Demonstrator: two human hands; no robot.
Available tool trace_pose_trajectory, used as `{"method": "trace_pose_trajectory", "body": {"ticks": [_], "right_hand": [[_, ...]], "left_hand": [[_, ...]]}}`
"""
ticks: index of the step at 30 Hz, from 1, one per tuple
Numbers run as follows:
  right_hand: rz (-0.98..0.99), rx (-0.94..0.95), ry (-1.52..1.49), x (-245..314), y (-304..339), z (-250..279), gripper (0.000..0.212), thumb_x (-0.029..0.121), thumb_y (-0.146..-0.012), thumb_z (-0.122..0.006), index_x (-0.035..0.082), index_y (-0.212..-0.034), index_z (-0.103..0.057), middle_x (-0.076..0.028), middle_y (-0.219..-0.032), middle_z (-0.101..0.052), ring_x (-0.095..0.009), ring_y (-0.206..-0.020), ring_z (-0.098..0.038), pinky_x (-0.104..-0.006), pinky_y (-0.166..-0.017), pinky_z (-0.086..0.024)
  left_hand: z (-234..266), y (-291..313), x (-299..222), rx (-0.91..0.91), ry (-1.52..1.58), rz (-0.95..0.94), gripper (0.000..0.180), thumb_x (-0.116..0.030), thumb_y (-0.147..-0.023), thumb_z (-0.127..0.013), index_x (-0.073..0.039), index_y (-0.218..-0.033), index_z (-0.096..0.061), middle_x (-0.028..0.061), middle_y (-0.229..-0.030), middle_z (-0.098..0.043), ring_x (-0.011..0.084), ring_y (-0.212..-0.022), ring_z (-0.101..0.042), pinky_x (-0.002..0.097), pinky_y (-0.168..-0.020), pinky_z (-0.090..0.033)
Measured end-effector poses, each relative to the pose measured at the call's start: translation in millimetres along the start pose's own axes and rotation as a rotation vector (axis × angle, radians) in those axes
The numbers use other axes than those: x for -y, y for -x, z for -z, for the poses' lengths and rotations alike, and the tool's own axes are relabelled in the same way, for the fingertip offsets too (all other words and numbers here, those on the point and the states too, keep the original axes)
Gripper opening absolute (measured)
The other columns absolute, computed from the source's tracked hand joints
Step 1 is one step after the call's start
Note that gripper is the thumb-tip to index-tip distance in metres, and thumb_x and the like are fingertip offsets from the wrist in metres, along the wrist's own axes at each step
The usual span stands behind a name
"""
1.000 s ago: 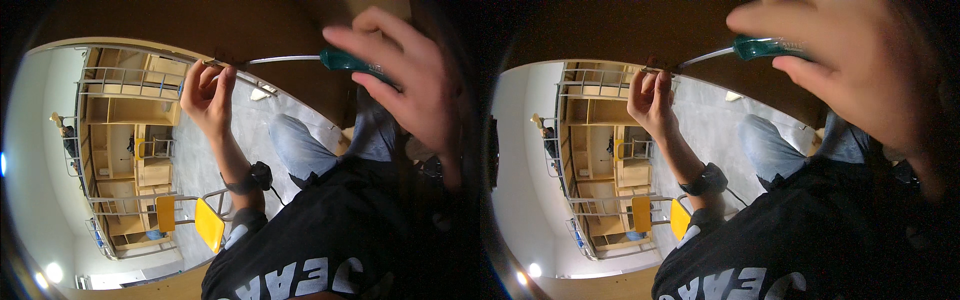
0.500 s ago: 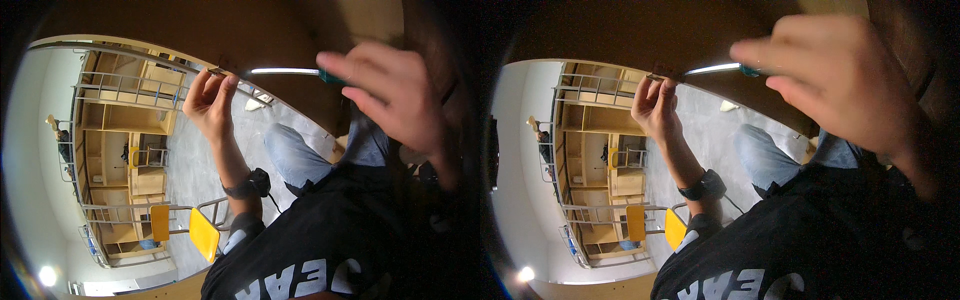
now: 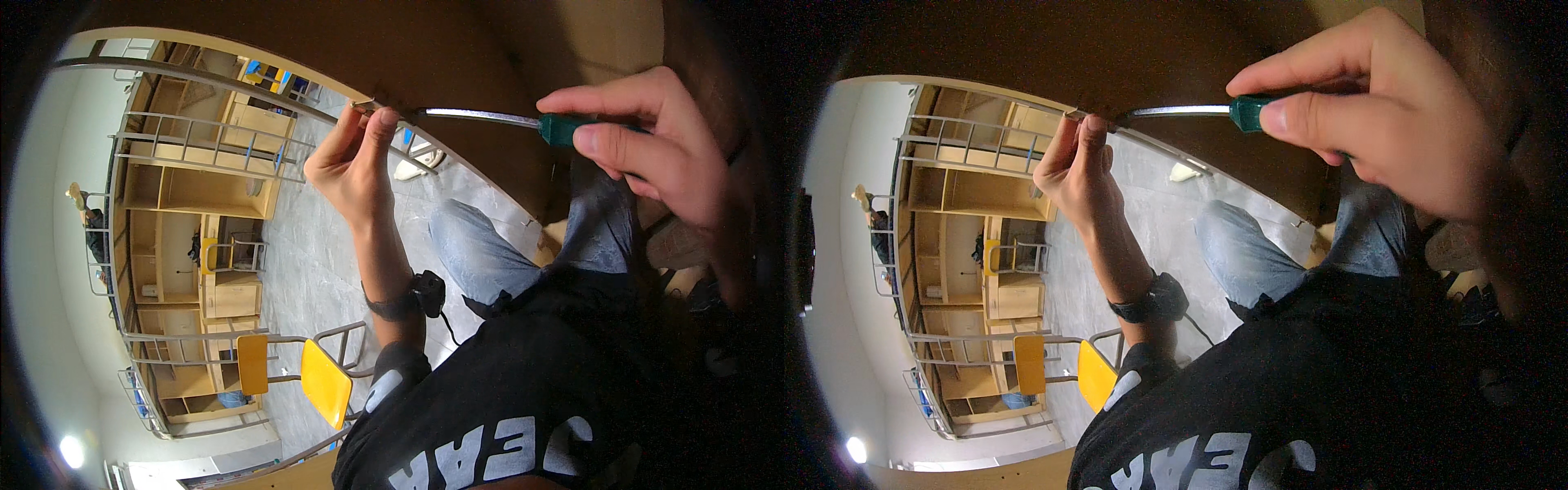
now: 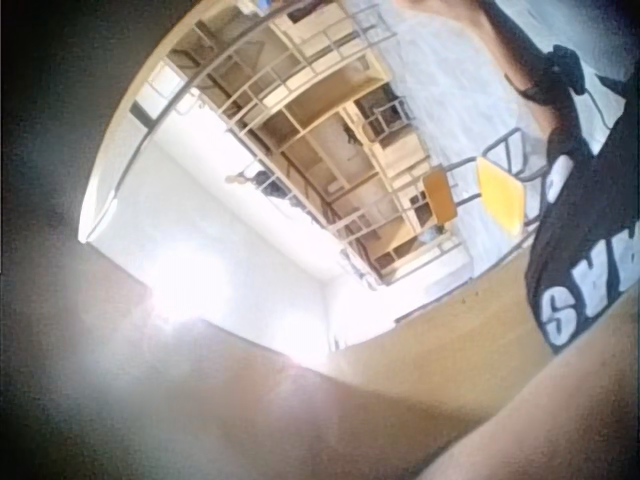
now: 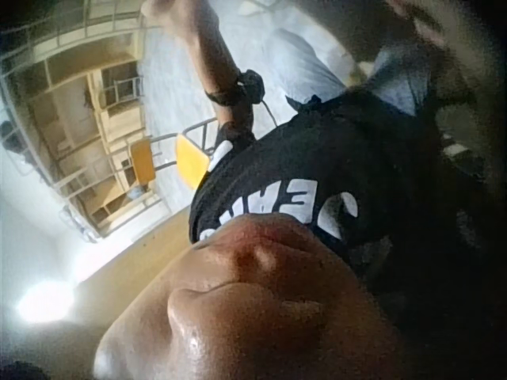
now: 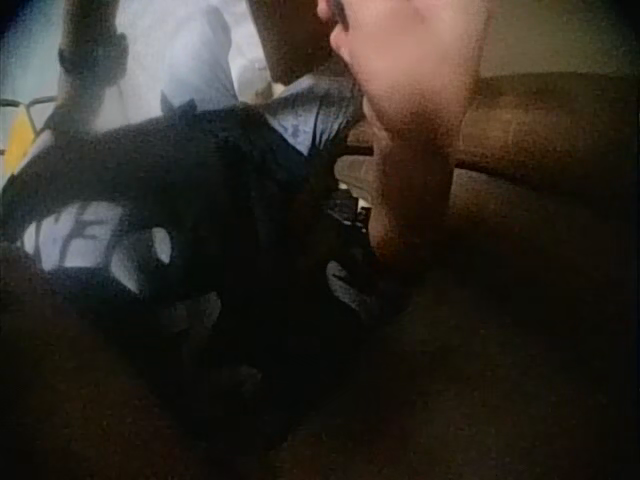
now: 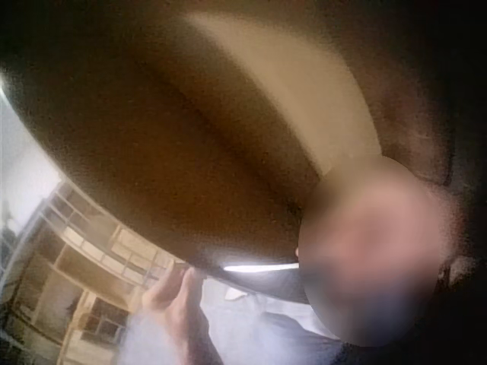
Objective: The person uses a screwdriver to tighten screws on a wooden bunk bed frame, working on both a side rail and a vertical post.
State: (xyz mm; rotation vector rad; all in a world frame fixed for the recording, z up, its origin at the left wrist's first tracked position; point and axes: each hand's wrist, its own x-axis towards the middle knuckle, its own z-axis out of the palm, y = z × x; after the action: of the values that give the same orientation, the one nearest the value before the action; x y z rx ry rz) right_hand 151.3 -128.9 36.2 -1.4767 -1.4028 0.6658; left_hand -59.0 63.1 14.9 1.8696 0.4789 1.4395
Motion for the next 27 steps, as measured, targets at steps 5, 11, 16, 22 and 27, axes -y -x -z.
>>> {"method": "trace_pose_trajectory", "body": {"ticks": [5,11,16,22,27], "right_hand": [[0.517,-0.097,0.532,-8.6,-2.4,-15.7,0.032,0.009,-0.081,-0.062,0.003,-0.113,-0.063,-0.013,-0.080,-0.060,-0.019,-0.072,-0.060,-0.0282,-0.056,-0.046],[0.756,-0.139,1.096,1.5,12.5,-7.7,0.041,0.006,-0.073,-0.064,0.004,-0.113,-0.064,-0.013,-0.086,-0.058,-0.020,-0.065,-0.057,-0.0288,-0.052,-0.045],[0.397,0.001,0.564,-3.2,4.3,-1.1,0.039,0.007,-0.079,-0.065,0.006,-0.118,-0.061,-0.009,-0.098,-0.062,-0.019,-0.088,-0.056,-0.0293,-0.081,-0.044],[0.257,0.104,0.391,-4.3,-3.4,1.7,0.043,0.008,-0.082,-0.061,0.010,-0.124,-0.056,-0.011,-0.108,-0.062,-0.019,-0.107,-0.055,-0.0294,-0.094,-0.040],[0.274,-0.028,0.429,-23.6,37.1,12.3,0.044,0.006,-0.079,-0.062,0.008,-0.123,-0.057,-0.014,-0.101,-0.065,-0.022,-0.094,-0.062,-0.0310,-0.085,-0.047]], "left_hand": [[11.0,2.0,4.5,-0.054,-0.045,-0.049,0.013,-0.007,-0.080,-0.072,0.004,-0.085,-0.067,-0.0046,-0.060,-0.049,0.0000,-0.047,-0.028,0.0189,-0.042,-0.016],[0.7,-0.9,5.4,-0.025,-0.015,-0.048,0.013,-0.006,-0.081,-0.070,0.005,-0.085,-0.067,-0.0045,-0.060,-0.049,0.0005,-0.047,-0.028,0.0190,-0.042,-0.016],[-0.4,5.0,2.2,-0.045,-0.014,-0.034,0.016,-0.008,-0.082,-0.070,0.005,-0.091,-0.067,-0.0044,-0.061,-0.050,0.0006,-0.047,-0.028,0.0185,-0.042,-0.017],[8.3,6.7,7.9,-0.069,-0.048,-0.057,0.021,-0.012,-0.087,-0.065,0.005,-0.100,-0.066,0.0017,-0.063,-0.059,-0.0003,-0.044,-0.031,0.0171,-0.041,-0.019],[13.9,41.3,61.5,-0.377,-0.027,0.049,0.022,-0.016,-0.091,-0.051,0.001,-0.082,-0.062,0.0011,-0.050,-0.052,0.0012,-0.040,-0.030,0.0189,-0.039,-0.018]]}}
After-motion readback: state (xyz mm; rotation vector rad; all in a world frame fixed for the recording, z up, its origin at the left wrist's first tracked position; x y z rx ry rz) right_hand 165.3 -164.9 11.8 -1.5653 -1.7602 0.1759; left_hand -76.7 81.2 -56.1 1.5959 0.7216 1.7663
